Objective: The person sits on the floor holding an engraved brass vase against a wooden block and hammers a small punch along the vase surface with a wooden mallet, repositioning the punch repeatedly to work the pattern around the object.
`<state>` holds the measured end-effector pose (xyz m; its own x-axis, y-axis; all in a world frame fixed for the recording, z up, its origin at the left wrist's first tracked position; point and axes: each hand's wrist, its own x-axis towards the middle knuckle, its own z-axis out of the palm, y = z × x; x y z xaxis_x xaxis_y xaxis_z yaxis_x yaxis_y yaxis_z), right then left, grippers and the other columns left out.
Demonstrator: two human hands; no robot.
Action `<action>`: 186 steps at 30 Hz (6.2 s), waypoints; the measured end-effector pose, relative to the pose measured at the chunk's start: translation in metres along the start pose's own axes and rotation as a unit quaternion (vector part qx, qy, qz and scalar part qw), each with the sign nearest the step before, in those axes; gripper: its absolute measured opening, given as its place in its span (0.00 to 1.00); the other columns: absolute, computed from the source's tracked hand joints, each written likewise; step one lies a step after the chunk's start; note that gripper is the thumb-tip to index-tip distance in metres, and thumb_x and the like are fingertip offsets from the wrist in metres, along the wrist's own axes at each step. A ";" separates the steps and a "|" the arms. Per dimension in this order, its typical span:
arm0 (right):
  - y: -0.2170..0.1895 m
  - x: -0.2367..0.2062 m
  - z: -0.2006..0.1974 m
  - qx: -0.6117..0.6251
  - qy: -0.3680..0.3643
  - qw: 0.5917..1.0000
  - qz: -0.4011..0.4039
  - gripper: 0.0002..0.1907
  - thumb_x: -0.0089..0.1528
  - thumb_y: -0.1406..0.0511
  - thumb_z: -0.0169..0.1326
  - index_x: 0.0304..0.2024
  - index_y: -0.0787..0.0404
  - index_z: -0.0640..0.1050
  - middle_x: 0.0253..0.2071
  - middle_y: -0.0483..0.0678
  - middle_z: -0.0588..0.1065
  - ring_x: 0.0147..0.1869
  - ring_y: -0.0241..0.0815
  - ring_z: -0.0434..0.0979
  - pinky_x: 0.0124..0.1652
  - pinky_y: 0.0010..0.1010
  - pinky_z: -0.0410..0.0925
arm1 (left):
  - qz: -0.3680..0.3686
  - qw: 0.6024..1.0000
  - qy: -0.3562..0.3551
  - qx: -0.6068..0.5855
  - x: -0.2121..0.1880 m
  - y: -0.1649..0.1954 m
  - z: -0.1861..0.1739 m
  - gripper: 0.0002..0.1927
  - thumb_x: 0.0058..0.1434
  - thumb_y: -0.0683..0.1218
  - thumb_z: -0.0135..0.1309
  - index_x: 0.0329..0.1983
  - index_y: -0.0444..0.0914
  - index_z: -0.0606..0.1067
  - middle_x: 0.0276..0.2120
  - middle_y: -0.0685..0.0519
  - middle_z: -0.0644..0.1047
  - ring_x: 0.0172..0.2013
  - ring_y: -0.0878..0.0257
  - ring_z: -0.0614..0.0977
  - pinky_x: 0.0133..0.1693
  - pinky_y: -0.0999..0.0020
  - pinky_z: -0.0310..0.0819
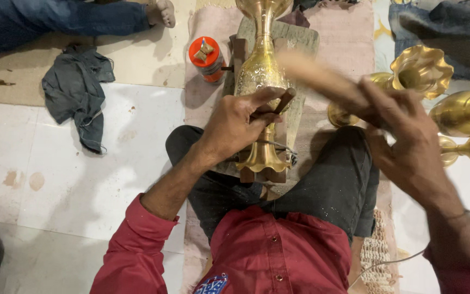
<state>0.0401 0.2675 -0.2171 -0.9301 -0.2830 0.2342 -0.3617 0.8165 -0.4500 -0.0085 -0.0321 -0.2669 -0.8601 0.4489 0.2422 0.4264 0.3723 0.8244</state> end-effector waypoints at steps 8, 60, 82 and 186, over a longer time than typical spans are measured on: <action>0.003 -0.019 0.002 0.018 0.080 0.997 -0.005 0.36 0.59 0.77 0.56 0.70 0.59 0.69 0.51 0.62 0.72 0.51 0.52 0.74 0.45 0.44 0.71 | -0.044 0.996 -0.044 0.069 0.002 -0.012 0.002 0.23 0.66 0.40 0.60 0.64 0.44 0.74 0.59 0.49 0.79 0.37 0.63 0.89 0.39 0.73 0.89; -0.060 0.000 -0.031 -0.085 0.019 0.996 -0.011 0.30 0.65 0.73 0.57 0.69 0.48 0.71 0.54 0.55 0.70 0.54 0.51 0.72 0.51 0.39 0.69 | 0.138 0.986 0.033 -0.091 -0.030 -0.065 -0.010 0.33 0.67 0.45 0.64 0.71 0.58 0.65 0.43 0.55 0.85 0.40 0.68 0.88 0.45 0.73 0.91; -0.085 0.016 -0.034 -0.274 -0.047 0.955 -0.098 0.27 0.66 0.71 0.58 0.67 0.48 0.76 0.50 0.50 0.70 0.49 0.45 0.70 0.44 0.31 0.69 | 0.072 0.983 0.038 -0.166 -0.042 -0.070 -0.019 0.25 0.64 0.39 0.65 0.64 0.41 0.73 0.42 0.52 0.84 0.43 0.69 0.86 0.47 0.73 0.87; -0.004 -0.129 0.140 0.362 0.279 0.876 0.155 0.37 0.72 0.77 0.51 0.79 0.55 0.53 0.66 0.55 0.68 0.65 0.44 0.75 0.60 0.32 0.72 | 0.163 0.935 -0.257 0.184 0.055 0.018 0.000 0.24 0.58 0.41 0.63 0.59 0.43 0.76 0.33 0.47 0.84 0.35 0.57 0.88 0.40 0.59 0.84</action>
<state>0.1531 0.2300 -0.3665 -0.8882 0.3505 0.2970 -0.2302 0.2198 -0.9480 -0.0479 -0.0009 -0.2382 -0.4594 0.8832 0.0942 0.7912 0.3587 0.4953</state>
